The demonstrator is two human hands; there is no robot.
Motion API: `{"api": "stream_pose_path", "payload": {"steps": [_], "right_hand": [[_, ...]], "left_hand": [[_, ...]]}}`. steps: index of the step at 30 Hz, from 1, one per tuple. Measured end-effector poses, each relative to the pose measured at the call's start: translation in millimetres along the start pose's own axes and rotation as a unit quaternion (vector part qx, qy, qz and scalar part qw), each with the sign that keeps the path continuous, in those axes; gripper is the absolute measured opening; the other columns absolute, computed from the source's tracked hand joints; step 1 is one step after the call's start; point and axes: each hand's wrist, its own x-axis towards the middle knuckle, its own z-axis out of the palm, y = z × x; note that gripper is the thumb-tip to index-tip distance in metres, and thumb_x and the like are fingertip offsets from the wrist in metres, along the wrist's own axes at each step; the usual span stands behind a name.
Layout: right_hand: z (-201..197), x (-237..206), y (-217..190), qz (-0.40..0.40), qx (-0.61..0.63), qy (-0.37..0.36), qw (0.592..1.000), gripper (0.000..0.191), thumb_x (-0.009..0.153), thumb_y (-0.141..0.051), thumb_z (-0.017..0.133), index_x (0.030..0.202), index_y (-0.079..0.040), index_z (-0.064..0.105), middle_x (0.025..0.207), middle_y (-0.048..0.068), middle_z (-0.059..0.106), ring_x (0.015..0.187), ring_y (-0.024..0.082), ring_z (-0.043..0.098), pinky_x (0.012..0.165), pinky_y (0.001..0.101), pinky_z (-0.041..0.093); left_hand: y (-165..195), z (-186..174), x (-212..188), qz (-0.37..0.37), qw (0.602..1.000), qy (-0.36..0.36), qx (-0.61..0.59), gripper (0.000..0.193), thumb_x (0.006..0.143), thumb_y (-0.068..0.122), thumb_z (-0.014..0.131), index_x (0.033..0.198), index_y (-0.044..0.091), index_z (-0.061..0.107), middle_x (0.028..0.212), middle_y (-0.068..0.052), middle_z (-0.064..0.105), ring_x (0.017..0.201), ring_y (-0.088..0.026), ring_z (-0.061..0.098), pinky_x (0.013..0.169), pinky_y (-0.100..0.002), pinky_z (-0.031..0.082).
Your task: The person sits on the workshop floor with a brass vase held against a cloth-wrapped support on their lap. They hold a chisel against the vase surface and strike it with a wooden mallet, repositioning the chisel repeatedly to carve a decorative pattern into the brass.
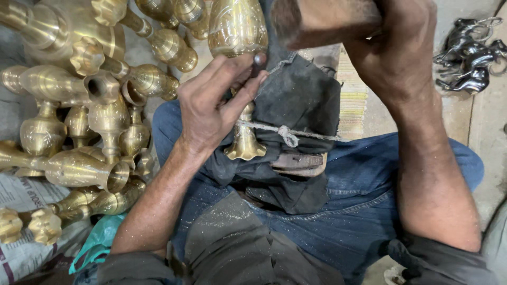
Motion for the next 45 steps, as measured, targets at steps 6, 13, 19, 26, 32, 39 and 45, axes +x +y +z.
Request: {"api": "stream_pose_path", "payload": {"steps": [6, 13, 19, 26, 32, 39, 45], "right_hand": [[-0.6, -0.2, -1.2, 0.074, 0.018, 0.005, 0.997, 0.011, 0.113, 0.007, 0.057, 0.119, 0.0, 0.052, 0.096, 0.011, 0.058, 0.077, 0.022, 0.06, 0.066, 0.0323, 0.045], [2.9, -3.3, 3.7, 0.041, 0.004, 0.008, 0.999, 0.014, 0.105, 0.008, 0.064, 0.111, -0.003, 0.057, 0.09, 0.007, 0.06, 0.076, 0.02, 0.062, 0.065, 0.032, 0.046], [-4.8, 14.9, -10.9, -0.024, -0.149, -0.021, 0.988, 0.023, 0.096, 0.008, 0.073, 0.115, -0.004, 0.065, 0.091, 0.008, 0.065, 0.08, 0.022, 0.066, 0.069, 0.0345, 0.05], [-11.2, 27.3, -23.4, 0.01, -0.119, -0.048, 0.992, 0.024, 0.101, 0.005, 0.082, 0.115, -0.003, 0.064, 0.096, 0.012, 0.069, 0.088, 0.027, 0.07, 0.073, 0.0374, 0.052], [3.6, 27.8, -25.5, 0.08, 0.093, -0.031, 0.992, 0.038, 0.1, 0.007, 0.073, 0.133, 0.005, 0.053, 0.117, 0.02, 0.071, 0.111, 0.033, 0.074, 0.092, 0.0387, 0.06], [26.7, 59.2, -65.0, 0.193, 0.056, -0.092, 0.975, 0.039, 0.103, -0.006, 0.08, 0.132, -0.001, 0.056, 0.115, 0.022, 0.073, 0.11, 0.038, 0.075, 0.088, 0.0443, 0.059], [62.3, 99.6, -86.8, 0.255, 0.087, -0.177, 0.946, 0.091, 0.089, -0.035, 0.092, 0.157, -0.009, 0.037, 0.126, 0.025, 0.071, 0.116, 0.038, 0.073, 0.094, 0.0395, 0.059]], "left_hand": [[1.3, -3.9, 3.1, -0.011, 1.0, -0.014, -0.007, 0.029, 0.101, 0.011, 0.085, 0.125, 0.006, 0.069, 0.096, -0.003, 0.071, 0.085, -0.011, 0.074, 0.073, -0.023, 0.065], [-7.5, 1.7, 0.0, 0.017, 1.0, -0.012, -0.013, 0.028, 0.101, 0.011, 0.084, 0.125, 0.008, 0.07, 0.098, -0.002, 0.072, 0.088, -0.01, 0.075, 0.073, -0.021, 0.067], [-6.5, -2.2, -4.9, 0.013, 0.998, -0.031, 0.047, 0.029, 0.098, 0.013, 0.086, 0.122, 0.009, 0.07, 0.098, -0.002, 0.073, 0.085, -0.01, 0.074, 0.07, -0.023, 0.065], [-8.6, 1.3, -2.9, 0.018, 0.999, -0.019, 0.041, 0.027, 0.1, 0.015, 0.085, 0.122, 0.007, 0.071, 0.096, -0.003, 0.073, 0.087, -0.011, 0.076, 0.068, -0.022, 0.065], [-18.3, -6.8, -12.1, -0.018, 0.996, 0.036, -0.084, 0.018, 0.106, 0.01, 0.08, 0.122, 0.007, 0.071, 0.107, -0.008, 0.075, 0.095, -0.014, 0.078, 0.076, -0.025, 0.067], [-40.4, -48.2, -17.2, -0.105, 0.967, 0.11, -0.202, 0.024, 0.108, 0.009, 0.077, 0.128, 0.002, 0.067, 0.121, -0.014, 0.076, 0.092, -0.015, 0.08, 0.078, -0.026, 0.07], [-40.5, -61.6, -5.7, -0.095, 0.946, 0.108, -0.292, 0.032, 0.103, -0.001, 0.076, 0.133, 0.002, 0.065, 0.115, -0.013, 0.077, 0.1, -0.016, 0.079, 0.088, -0.029, 0.071]]}}
